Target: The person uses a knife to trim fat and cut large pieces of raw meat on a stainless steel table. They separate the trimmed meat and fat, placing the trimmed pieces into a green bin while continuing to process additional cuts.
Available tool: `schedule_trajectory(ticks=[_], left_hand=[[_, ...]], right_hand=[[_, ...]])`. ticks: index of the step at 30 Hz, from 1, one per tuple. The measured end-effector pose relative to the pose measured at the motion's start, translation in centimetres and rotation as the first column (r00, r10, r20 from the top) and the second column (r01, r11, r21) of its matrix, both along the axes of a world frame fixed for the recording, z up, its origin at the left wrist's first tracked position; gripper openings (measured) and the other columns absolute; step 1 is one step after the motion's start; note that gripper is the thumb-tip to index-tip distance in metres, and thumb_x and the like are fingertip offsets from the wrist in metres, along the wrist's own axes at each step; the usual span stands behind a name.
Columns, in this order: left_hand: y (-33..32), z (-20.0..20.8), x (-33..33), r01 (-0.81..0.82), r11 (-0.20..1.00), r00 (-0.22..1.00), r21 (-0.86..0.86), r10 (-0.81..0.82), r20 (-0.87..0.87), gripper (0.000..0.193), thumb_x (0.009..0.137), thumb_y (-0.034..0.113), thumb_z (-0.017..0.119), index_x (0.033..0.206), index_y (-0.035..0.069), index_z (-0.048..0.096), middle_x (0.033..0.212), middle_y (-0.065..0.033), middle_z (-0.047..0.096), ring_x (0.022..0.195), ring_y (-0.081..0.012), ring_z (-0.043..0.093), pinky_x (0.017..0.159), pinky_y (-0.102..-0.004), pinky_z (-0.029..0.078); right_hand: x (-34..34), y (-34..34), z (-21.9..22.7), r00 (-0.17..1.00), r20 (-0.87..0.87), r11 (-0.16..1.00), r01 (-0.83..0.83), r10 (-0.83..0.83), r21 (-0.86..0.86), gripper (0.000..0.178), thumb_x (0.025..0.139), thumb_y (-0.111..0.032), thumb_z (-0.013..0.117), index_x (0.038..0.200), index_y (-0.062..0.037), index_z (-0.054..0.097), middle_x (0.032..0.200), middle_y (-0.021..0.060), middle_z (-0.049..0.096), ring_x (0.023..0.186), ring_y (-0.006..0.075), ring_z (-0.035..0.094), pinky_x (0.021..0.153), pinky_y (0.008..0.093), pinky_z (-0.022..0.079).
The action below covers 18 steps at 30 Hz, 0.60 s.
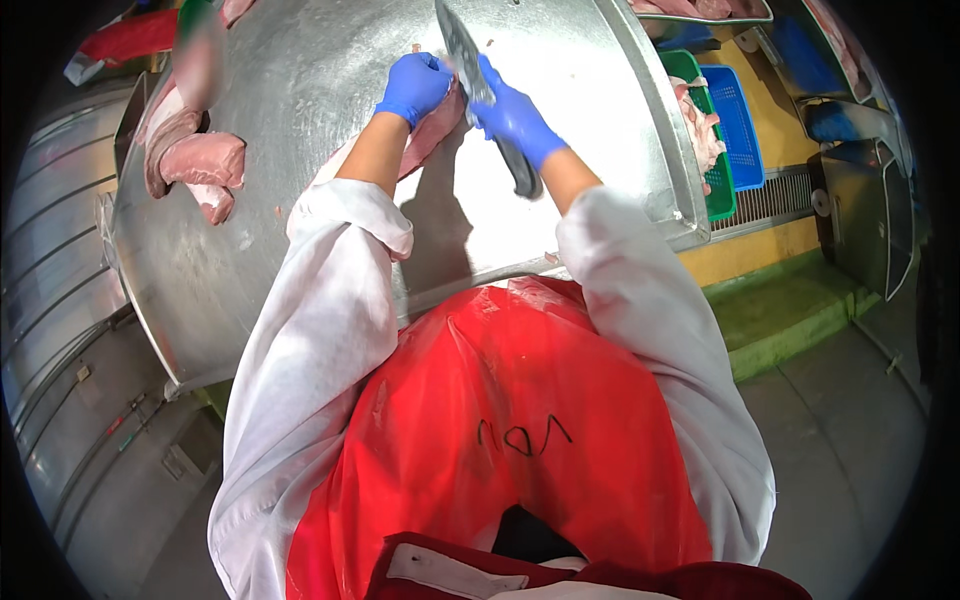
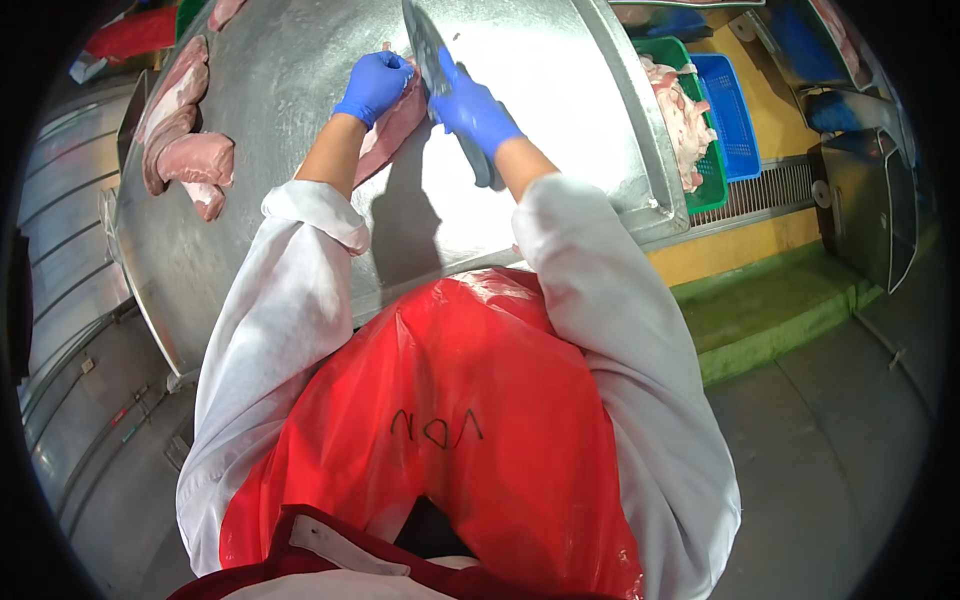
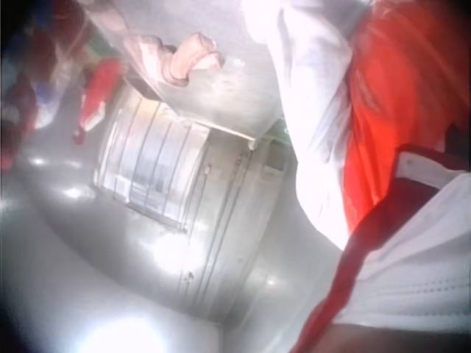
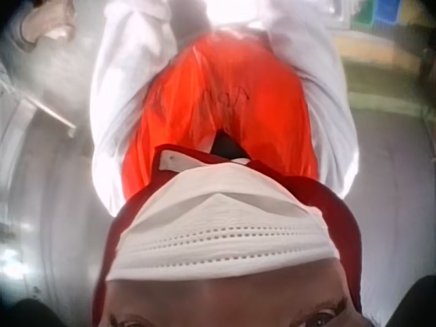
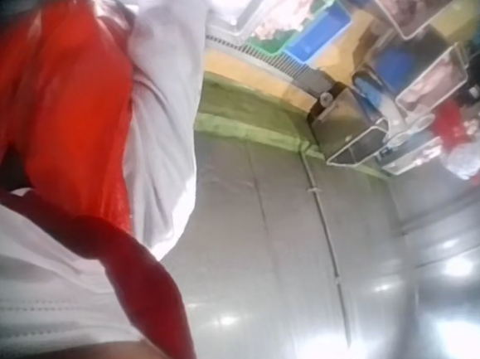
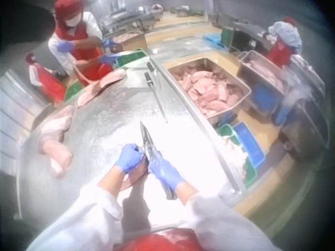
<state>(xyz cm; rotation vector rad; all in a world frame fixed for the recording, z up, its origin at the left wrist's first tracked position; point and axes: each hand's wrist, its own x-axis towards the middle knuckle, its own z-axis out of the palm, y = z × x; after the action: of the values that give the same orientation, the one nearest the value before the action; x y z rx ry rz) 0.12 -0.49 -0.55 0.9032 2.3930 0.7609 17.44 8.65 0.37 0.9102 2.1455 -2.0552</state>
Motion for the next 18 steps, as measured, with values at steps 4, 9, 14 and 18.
schedule_trajectory(ticks=[4,9,14,18], left_hand=[[-0.3,2.1,1.8,-0.029,1.0,0.997,0.007,0.028,0.076,0.02,0.087,0.015,0.062,0.078,-0.001,0.069,0.066,-0.0098,0.066,0.057,-0.0154,0.062,0.056,-0.03,0.05],[0.9,2.2,1.3,0.058,0.994,0.994,0.096,-0.048,-0.097,0.022,0.087,0.019,0.065,0.084,-0.002,0.069,0.071,-0.0096,0.068,0.065,-0.0145,0.063,0.063,-0.0309,0.05],[0.1,5.1,-0.2,-0.13,0.991,0.956,0.021,0.119,0.266,0.02,0.086,0.02,0.067,0.086,0.0,0.07,0.074,-0.0053,0.069,0.067,-0.0133,0.062,0.063,-0.0301,0.05],[-0.2,3.9,-0.5,-0.026,0.967,0.949,0.252,-0.055,0.309,0.014,0.085,0.011,0.061,0.08,-0.001,0.067,0.071,-0.0102,0.067,0.061,-0.013,0.063,0.055,-0.0285,0.05]], right_hand=[[7.8,-4.6,2.5,0.995,0.046,0.991,-0.082,0.087,-0.11,0.079,0.092,-0.015,0.056,0.158,-0.0232,0.016,0.084,0.0127,0.067,0.068,0.0183,0.065,0.061,0.0328,0.056],[-0.4,-1.4,1.1,0.999,-0.037,0.999,0.038,-0.039,-0.027,0.08,0.089,-0.008,0.049,0.158,-0.016,0.01,0.089,0.0202,0.066,0.064,0.0259,0.065,0.066,0.0359,0.057],[5.8,-6.0,0.7,0.984,-0.149,0.995,-0.093,0.098,0.039,0.084,0.088,-0.005,0.052,0.159,-0.0172,0.008,0.103,0.0214,0.06,0.067,0.0266,0.065,0.067,0.0363,0.056],[2.9,-4.9,0.0,0.961,-0.276,1.0,0.012,-0.004,0.029,0.084,0.088,-0.006,0.054,0.159,-0.0198,0.01,0.094,0.0174,0.06,0.069,0.025,0.065,0.066,0.0362,0.056]])
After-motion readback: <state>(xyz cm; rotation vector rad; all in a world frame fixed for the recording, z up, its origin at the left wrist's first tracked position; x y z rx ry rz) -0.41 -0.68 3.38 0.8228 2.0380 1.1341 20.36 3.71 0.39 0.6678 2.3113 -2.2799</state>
